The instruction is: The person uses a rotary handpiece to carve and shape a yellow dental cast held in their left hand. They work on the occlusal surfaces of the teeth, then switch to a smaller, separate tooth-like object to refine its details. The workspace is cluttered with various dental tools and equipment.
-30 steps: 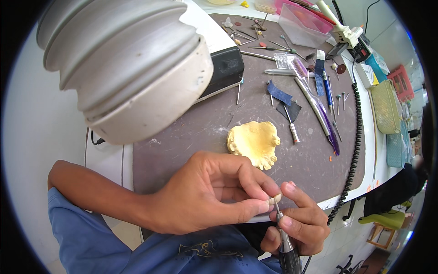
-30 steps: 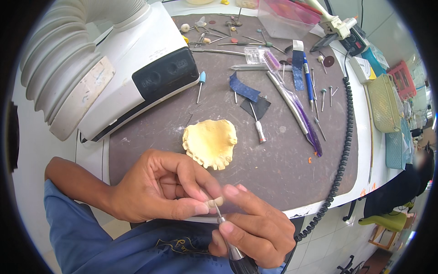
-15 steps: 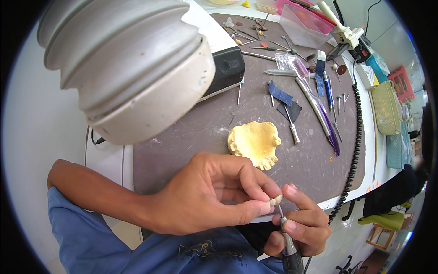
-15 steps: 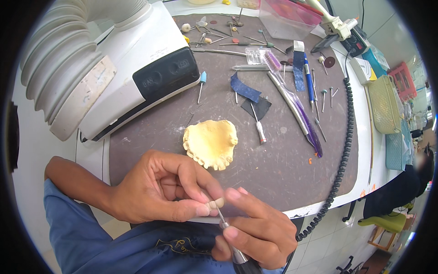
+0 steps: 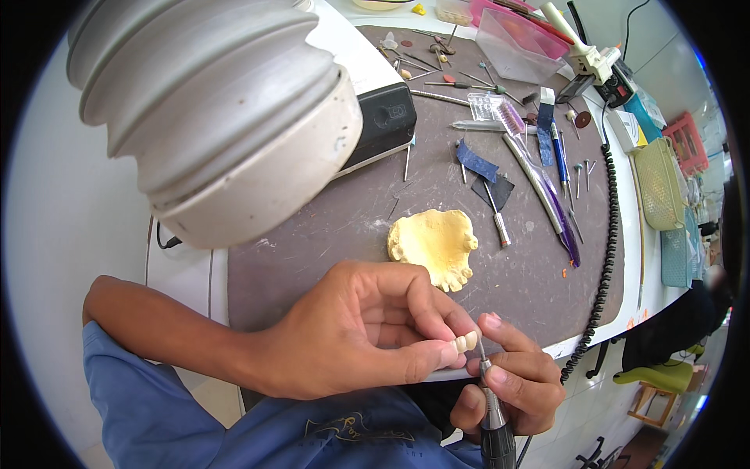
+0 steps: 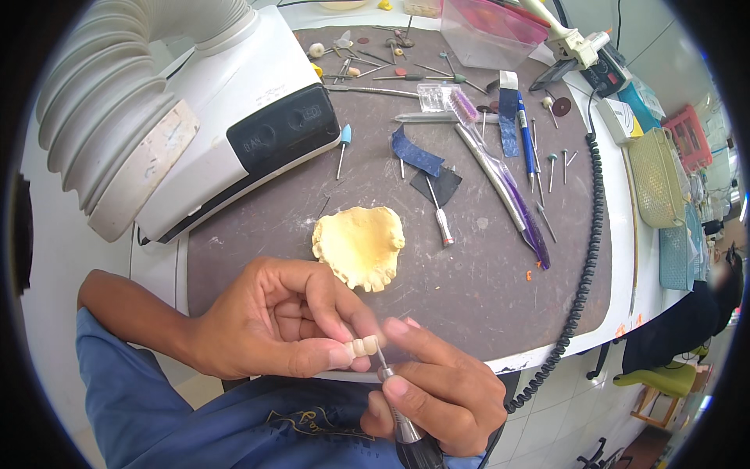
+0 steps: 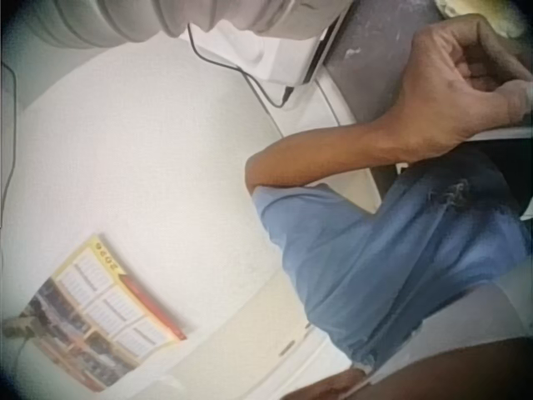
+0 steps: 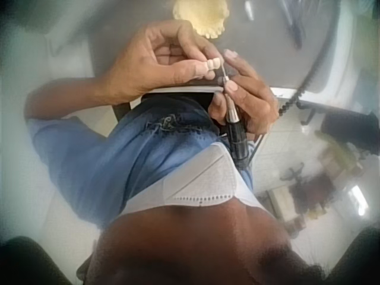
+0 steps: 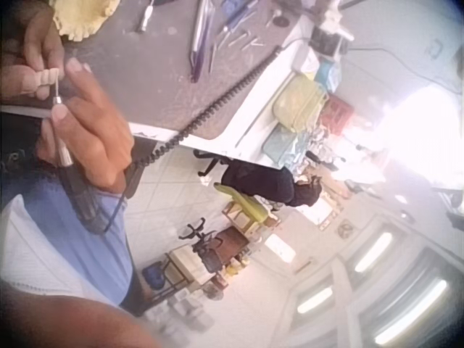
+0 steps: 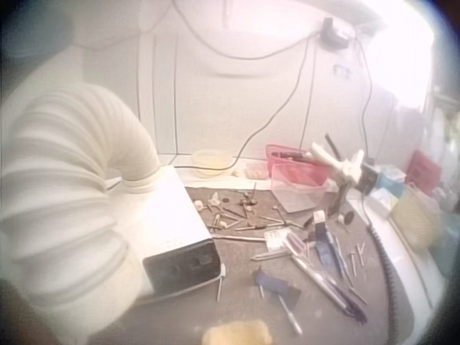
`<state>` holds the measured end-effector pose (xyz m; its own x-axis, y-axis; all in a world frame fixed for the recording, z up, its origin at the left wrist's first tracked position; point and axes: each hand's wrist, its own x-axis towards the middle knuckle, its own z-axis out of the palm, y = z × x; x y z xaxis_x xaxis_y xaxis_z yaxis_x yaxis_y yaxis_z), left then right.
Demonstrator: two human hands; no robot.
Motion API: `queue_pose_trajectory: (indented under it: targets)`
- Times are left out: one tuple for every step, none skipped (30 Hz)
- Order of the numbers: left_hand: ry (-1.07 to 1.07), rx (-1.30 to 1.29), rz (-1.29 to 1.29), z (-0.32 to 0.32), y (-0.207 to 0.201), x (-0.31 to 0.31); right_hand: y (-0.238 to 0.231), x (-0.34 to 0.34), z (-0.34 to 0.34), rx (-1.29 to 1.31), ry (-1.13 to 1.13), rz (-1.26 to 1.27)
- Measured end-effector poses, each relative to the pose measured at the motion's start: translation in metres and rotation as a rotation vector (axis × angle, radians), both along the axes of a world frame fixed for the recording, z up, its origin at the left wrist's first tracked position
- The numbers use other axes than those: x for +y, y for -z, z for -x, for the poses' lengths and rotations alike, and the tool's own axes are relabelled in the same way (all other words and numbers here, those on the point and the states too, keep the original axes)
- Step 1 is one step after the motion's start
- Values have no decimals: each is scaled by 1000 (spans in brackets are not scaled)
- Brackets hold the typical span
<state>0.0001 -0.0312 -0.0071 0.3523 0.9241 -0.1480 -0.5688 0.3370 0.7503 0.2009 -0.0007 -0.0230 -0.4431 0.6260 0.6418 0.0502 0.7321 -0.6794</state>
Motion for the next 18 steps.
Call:
queue_pose_trajectory:
  targets:
    - [5, 1, -6, 0, 0, 0, -1, 0, 0, 1, 4, 0]
    - [6, 3, -8, 0, 0, 1, -2, -1, 0, -9, 6, 3]
    - [7, 5, -9, -1, -1, 1, -4, -1, 0, -20, 9, 6]
    - [4, 9, -9, -1, 0, 1, -5, -1, 0, -28, 9, 11]
    - [4, 15, 0, 0, -1, 0, -5, 0, 1, -28, -4, 2]
    - [4, 21, 8, 0, -1, 0, -5, 1, 1, -28, -16, -8]
    - [3, 26, 17, 0, -1, 0, -5, 2, 2, -28, -29, -18]
    - [3, 29, 11, 0, -1, 0, -4, 1, 3, -20, -22, -13]
    - [2, 33, 6, 1, -1, -1, -2, 0, 3, -12, -15, -8]
    - [5, 36, 1, 0, -1, 0, -2, 0, 3, -5, -5, -3]
    - [6, 36, 6, 0, -2, 0, -3, 0, 3, -16, -13, -4]
    - [7, 36, 12, 0, -2, 0, -4, 1, 3, -27, -22, -4]
    - [8, 35, 16, 0, -2, 0, -6, 1, 3, -39, -30, -6]
    - [5, 31, 11, 0, -2, 0, -6, 1, 3, -32, -13, 0]
    - [3, 27, 6, 0, -1, 0, -6, 0, 4, -26, 3, 6]
    - [-1, 24, 3, -1, -1, 0, -6, -1, 5, -18, 19, 14]
    - [-1, 22, -2, -1, 0, -1, -5, -1, 4, -19, 4, 8]
    - [-2, 20, -7, -1, 0, -1, -4, 0, 3, -21, -11, 2]
